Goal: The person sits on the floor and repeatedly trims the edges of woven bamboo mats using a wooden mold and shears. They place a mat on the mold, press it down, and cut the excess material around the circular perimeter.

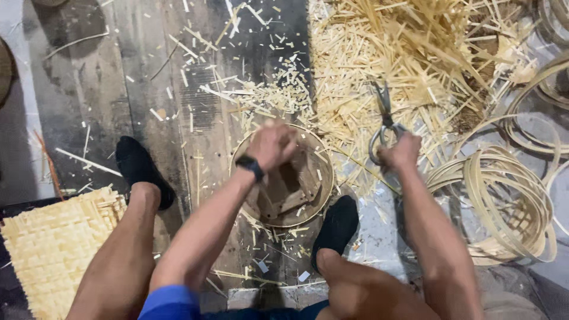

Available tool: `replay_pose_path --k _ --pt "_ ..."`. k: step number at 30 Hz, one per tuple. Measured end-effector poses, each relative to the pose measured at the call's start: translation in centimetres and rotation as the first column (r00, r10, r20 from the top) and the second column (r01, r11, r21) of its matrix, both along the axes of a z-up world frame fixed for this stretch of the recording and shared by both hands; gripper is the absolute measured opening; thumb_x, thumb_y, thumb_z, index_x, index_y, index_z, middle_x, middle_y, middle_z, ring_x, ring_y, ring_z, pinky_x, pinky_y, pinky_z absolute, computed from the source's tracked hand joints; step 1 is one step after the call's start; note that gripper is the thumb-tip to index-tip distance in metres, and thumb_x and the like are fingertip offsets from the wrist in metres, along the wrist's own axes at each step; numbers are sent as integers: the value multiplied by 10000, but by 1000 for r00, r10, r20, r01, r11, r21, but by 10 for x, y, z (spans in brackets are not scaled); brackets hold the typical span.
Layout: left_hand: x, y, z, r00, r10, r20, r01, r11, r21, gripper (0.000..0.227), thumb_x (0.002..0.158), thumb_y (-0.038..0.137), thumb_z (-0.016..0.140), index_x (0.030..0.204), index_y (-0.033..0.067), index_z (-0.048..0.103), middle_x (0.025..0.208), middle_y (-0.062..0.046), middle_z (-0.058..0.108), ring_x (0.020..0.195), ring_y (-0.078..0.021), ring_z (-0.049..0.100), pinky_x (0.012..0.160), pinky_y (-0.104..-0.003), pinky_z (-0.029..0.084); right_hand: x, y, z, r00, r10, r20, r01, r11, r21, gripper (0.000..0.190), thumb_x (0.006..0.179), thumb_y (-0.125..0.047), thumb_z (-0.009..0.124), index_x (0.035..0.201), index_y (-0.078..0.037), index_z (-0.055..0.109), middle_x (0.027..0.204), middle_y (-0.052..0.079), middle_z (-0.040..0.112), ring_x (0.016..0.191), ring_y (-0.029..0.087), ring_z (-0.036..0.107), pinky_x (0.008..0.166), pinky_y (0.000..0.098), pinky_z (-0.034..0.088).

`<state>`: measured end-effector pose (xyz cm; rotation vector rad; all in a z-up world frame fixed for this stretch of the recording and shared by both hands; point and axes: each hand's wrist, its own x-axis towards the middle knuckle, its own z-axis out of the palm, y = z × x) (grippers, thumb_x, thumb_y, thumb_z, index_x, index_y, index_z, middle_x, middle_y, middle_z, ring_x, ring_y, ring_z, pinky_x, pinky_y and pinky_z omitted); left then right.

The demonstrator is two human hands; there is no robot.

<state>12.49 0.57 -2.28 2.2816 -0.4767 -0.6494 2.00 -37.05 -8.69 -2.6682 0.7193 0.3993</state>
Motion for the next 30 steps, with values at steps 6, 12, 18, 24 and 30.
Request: replay_pose_path --k 6,12,18,24,30 --pt "68 -36 -49 959 -224 -175 258 944 208 307 854 386 818 998 116 829 948 -187 760 875 -323 712 832 -425 562 -30 105 -23 986 -63 -153 162 554 816 338 890 -264 808 1061 21 749 936 79 765 802 88 682 761 268 559" --pt "88 -53 -51 938 -41 -345 150 944 295 343 638 319 941 900 121 842 874 -121 786 796 -261 744 786 -388 579 -28 110 -49 946 -171 -276 325 496 806 241 834 -199 846 909 18 772 745 59 722 596 107 619 564 284 516" --pt "68 -48 -20 958 61 -280 3 975 223 263 726 282 896 924 120 834 840 -138 774 757 -255 748 742 -385 581 -23 118 -32 926 -244 -287 375 533 758 240 826 -199 847 875 21 761 721 46 711 569 111 624 531 268 536" --pt "53 9 -37 926 227 -302 -202 973 113 351 894 397 773 1071 94 801 1005 -100 755 848 -217 732 784 -387 581 -57 129 -29 970 -242 -6 160 623 765 286 886 -211 822 1042 11 731 830 58 747 705 90 673 626 235 555" --pt "34 144 -98 817 395 -420 -248 898 362 457 737 424 925 944 33 807 891 -107 777 744 -176 683 723 -382 562 -87 142 -20 915 -311 -258 376 422 825 289 903 -239 778 1011 19 707 812 60 725 665 105 670 569 257 565"
